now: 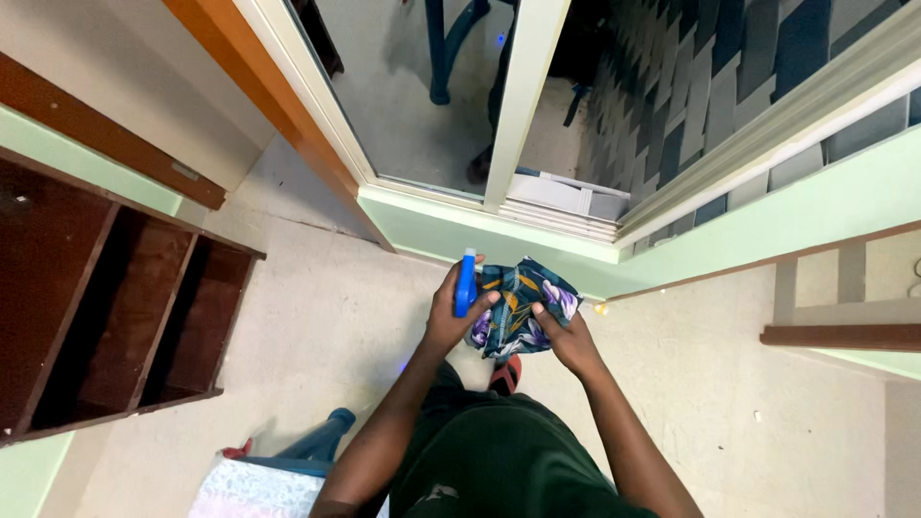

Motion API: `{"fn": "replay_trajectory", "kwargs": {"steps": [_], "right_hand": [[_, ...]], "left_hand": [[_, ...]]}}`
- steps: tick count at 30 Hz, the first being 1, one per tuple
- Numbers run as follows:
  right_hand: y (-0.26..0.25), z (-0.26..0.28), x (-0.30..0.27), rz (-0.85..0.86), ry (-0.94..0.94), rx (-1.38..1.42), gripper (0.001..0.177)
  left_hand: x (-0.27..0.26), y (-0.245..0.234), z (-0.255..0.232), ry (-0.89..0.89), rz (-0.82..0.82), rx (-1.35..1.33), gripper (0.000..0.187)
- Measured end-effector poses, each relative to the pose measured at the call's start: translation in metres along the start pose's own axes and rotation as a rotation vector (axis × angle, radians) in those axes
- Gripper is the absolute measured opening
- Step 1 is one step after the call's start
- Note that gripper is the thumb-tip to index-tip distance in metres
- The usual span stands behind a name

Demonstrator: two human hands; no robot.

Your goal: The person sprays a liquid from a bottle onto a glass surface and wipes it with a cloth.

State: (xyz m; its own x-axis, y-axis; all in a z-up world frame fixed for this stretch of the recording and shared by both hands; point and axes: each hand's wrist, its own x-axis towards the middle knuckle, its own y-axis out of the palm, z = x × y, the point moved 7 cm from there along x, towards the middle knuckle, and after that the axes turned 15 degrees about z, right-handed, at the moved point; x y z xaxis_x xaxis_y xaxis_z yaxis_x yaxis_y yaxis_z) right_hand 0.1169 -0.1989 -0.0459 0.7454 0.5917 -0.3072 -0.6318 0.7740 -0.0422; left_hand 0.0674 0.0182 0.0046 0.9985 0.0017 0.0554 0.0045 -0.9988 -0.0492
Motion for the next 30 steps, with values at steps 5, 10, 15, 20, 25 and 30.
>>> {"fn": "replay_trajectory", "kwargs": {"steps": [5, 10, 15, 20, 25, 30], "right_hand": [[0.015, 0.01, 0.016, -0.038, -0.074, 0.079, 0.05], [0.035, 0.021, 0.042, -0.173, -0.101, 0.138, 0.051], [0.08, 0.037, 0.074, -0.33, -0.122, 0.285, 0.047], [0.127, 0.065, 0.095, -0.35, -0.155, 0.129, 0.047], [0.152, 0.056, 0.103, -0.311, -0.053, 0.111, 0.045], [0.163, 0.036, 0.102, -0.234, 0.013, 0.098, 0.042]], "left_hand": [[0.014, -0.029, 0.001, 0.052, 0.038, -0.139, 0.046], [0.034, -0.075, -0.005, 0.115, 0.114, -0.115, 0.041], [0.043, -0.139, -0.045, 0.186, 0.179, 0.036, 0.037], [0.06, -0.182, -0.119, 0.348, 0.203, 0.213, 0.046], [0.08, -0.203, -0.168, 0.462, 0.177, 0.287, 0.044], [0.098, -0.2, -0.171, 0.396, 0.109, 0.265, 0.037]]}}
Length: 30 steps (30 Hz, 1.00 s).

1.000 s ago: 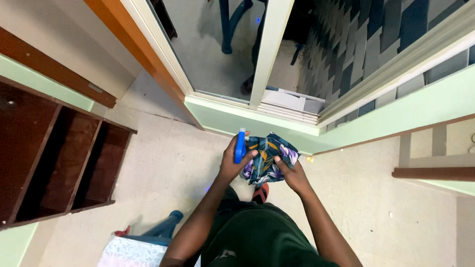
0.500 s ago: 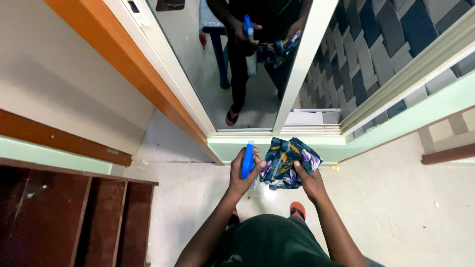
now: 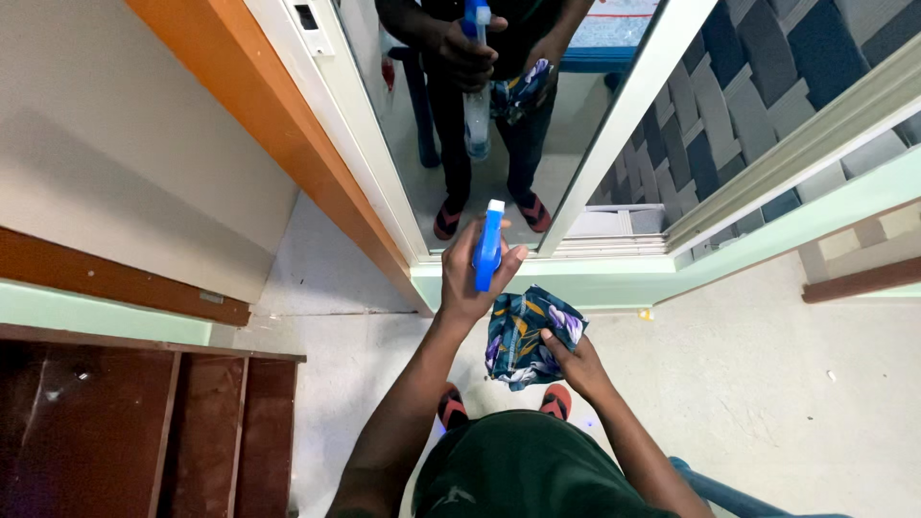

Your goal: The person sprays a liquid from a bottle onto a glass surface and wipes it with a cloth.

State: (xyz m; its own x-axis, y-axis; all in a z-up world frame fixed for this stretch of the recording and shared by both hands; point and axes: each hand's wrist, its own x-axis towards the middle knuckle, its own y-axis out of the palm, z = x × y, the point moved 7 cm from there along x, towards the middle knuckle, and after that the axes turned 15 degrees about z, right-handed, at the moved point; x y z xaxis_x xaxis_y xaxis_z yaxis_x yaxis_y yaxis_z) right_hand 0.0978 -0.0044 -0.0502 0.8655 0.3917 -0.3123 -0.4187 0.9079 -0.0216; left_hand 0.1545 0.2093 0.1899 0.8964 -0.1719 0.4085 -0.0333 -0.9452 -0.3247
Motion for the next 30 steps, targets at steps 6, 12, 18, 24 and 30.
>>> {"fn": "replay_trajectory", "kwargs": {"steps": [6, 12, 18, 24, 30], "right_hand": [[0.002, -0.001, 0.003, 0.025, -0.006, -0.023, 0.045], [0.002, 0.009, -0.004, 0.031, -0.01, -0.093, 0.047], [0.005, -0.001, -0.007, 0.072, 0.017, -0.079, 0.043], [0.0, 0.001, -0.009, 0.036, 0.003, -0.104, 0.043], [-0.004, 0.006, -0.013, 0.033, -0.008, -0.048, 0.04]], "left_hand": [[0.001, 0.008, 0.006, -0.05, -0.003, -0.073, 0.036], [-0.001, 0.011, 0.001, -0.001, 0.013, -0.016, 0.034], [0.009, 0.014, 0.008, -0.07, -0.043, -0.06, 0.041], [0.016, 0.018, 0.018, -0.053, -0.091, 0.047, 0.028], [0.007, 0.013, 0.02, -0.093, -0.142, 0.001, 0.037]]}}
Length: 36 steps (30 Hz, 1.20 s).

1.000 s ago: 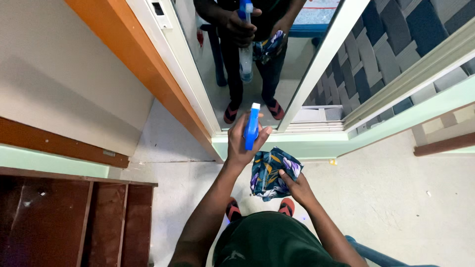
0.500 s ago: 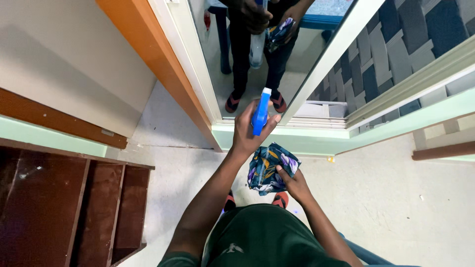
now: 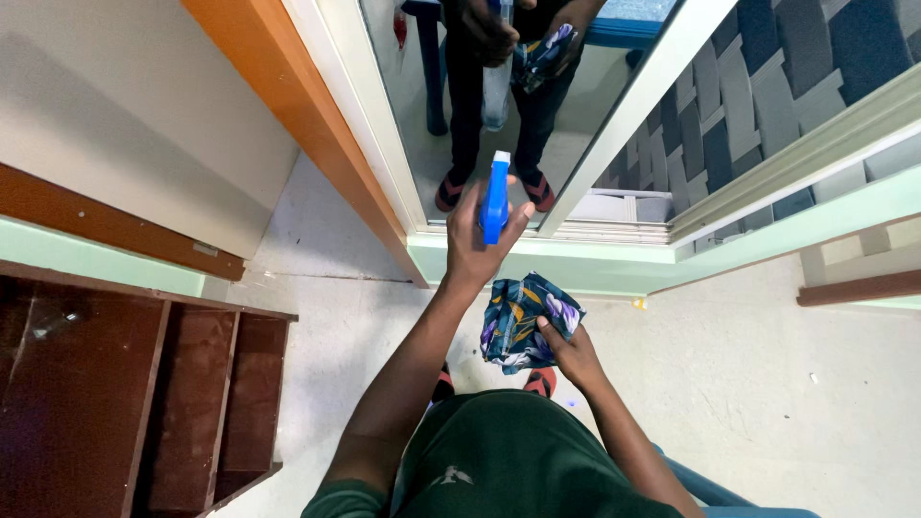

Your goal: The person sprays a liquid from a bottle onto a glass surface and wipes it with a cloth.

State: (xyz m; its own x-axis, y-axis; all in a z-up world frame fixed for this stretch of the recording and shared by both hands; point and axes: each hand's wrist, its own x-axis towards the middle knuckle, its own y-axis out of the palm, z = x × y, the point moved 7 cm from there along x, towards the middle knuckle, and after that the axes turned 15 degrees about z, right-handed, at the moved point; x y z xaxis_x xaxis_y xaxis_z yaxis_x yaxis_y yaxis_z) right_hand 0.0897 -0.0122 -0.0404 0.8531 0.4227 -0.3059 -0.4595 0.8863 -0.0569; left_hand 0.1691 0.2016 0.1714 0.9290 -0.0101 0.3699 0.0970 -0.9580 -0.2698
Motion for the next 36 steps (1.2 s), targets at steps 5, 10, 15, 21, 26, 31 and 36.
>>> {"fn": "replay_trajectory", "kwargs": {"steps": [5, 10, 15, 21, 26, 31, 36], "right_hand": [[-0.001, -0.004, 0.003, 0.003, 0.025, -0.006, 0.039], [0.001, -0.005, 0.008, 0.016, 0.014, -0.033, 0.04], [0.0, -0.007, 0.012, 0.019, -0.013, -0.037, 0.04], [-0.001, -0.003, 0.012, 0.038, -0.028, -0.048, 0.039], [-0.003, 0.0, 0.014, 0.04, -0.006, -0.044, 0.039], [0.003, -0.002, 0.011, 0.052, -0.002, -0.037, 0.04], [0.008, -0.003, 0.007, 0.086, -0.041, -0.015, 0.039]], "left_hand": [[-0.003, -0.01, -0.009, 0.156, -0.109, 0.19, 0.026], [-0.003, -0.018, -0.021, 0.145, -0.106, 0.066, 0.03], [0.001, -0.025, -0.028, 0.179, -0.14, 0.068, 0.023], [0.005, -0.028, -0.032, 0.112, -0.112, 0.106, 0.025], [0.009, -0.029, -0.039, 0.132, -0.121, 0.099, 0.028], [0.005, -0.018, -0.058, 0.285, -0.12, 0.283, 0.03], [0.007, 0.007, -0.067, 0.247, 0.011, 0.106, 0.029]]}}
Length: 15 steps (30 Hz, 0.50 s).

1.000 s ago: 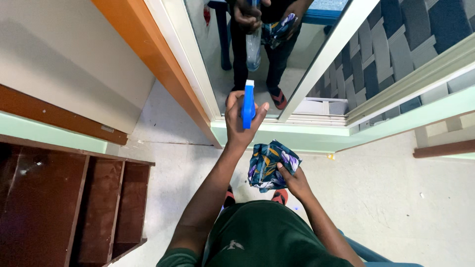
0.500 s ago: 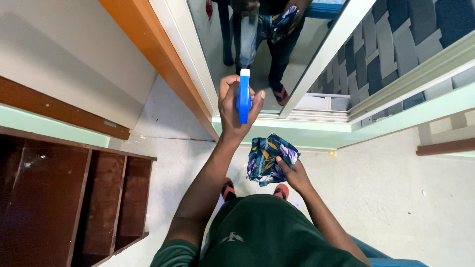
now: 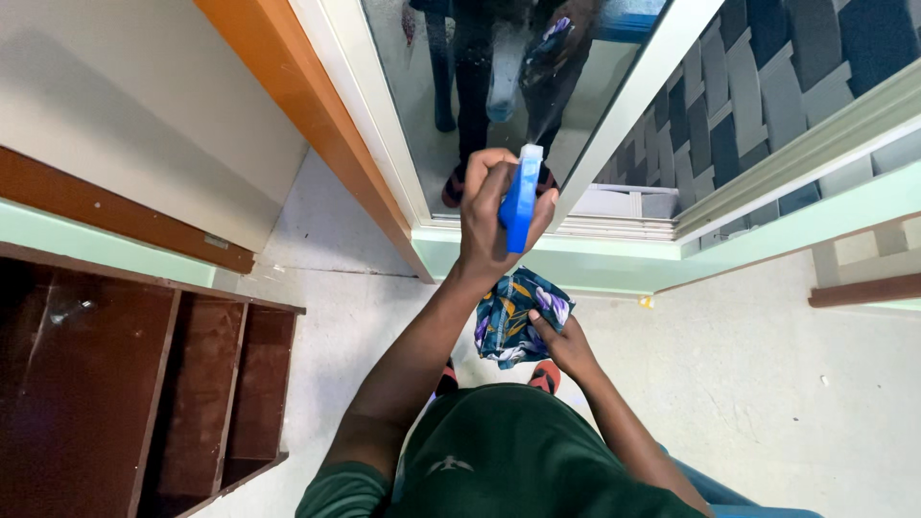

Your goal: The person sprays a liquid from a bottle onto a glass surface and wipes it with a cloth.

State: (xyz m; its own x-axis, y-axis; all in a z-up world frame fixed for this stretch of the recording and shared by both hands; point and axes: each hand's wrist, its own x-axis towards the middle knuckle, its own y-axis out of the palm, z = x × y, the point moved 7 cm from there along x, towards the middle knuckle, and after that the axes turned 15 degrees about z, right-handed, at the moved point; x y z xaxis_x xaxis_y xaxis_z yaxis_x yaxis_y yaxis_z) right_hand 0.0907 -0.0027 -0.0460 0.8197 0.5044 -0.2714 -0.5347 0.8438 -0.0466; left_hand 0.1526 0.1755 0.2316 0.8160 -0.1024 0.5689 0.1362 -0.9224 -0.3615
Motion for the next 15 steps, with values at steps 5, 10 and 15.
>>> {"fn": "replay_trajectory", "kwargs": {"steps": [5, 10, 15], "right_hand": [[-0.01, -0.013, -0.006, -0.035, 0.007, 0.045, 0.039], [-0.015, -0.019, -0.012, -0.067, -0.001, 0.07, 0.039], [-0.008, -0.008, -0.013, -0.058, -0.002, 0.054, 0.038]], "left_hand": [[0.001, 0.018, -0.019, 0.111, -0.016, 0.033, 0.036], [-0.005, 0.019, -0.018, 0.091, -0.07, 0.057, 0.034], [-0.009, -0.005, 0.005, -0.042, -0.121, 0.044, 0.03]]}}
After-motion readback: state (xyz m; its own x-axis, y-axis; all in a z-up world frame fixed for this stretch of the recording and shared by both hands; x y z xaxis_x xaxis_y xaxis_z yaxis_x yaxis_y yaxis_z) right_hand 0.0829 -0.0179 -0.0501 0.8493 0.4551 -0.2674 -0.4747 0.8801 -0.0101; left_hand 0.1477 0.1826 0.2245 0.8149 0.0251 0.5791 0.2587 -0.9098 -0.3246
